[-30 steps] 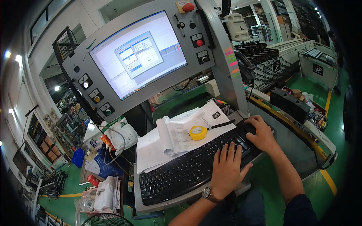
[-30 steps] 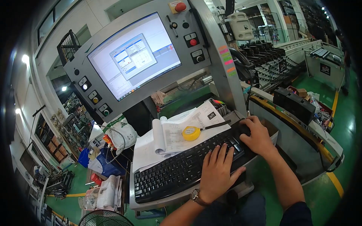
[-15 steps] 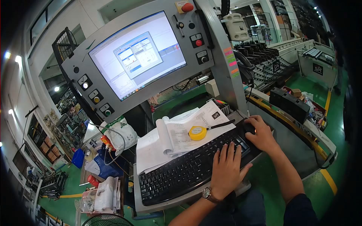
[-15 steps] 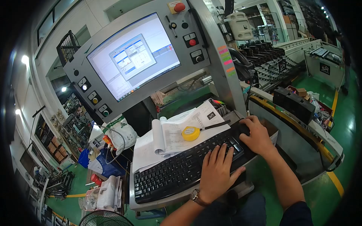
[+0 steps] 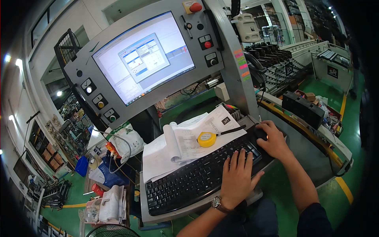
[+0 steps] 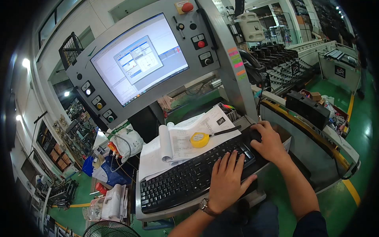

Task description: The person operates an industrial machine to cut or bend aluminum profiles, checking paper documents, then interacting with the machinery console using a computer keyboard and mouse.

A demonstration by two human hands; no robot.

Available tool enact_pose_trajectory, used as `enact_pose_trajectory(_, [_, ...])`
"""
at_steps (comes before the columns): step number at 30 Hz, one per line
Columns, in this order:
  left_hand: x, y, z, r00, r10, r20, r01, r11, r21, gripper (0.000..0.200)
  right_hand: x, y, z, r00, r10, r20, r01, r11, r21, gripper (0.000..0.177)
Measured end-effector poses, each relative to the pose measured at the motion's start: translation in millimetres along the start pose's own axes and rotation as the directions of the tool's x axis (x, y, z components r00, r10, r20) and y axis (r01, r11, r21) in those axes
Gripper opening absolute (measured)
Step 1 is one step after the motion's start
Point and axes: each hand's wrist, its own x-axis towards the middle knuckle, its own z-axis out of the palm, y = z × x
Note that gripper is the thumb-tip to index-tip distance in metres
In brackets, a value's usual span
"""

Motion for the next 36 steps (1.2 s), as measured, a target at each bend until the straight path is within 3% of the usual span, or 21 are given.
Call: enact_pose_trajectory(36, [-0.3, -0.6, 0.4, 1.000, 0.013, -0.013, -0.013, 1.000, -0.005, 0.076, -0.6, -6.3, -3.3, 1.000, 0.012, 0.008, -0.012, 1.000, 0.021, 0.049])
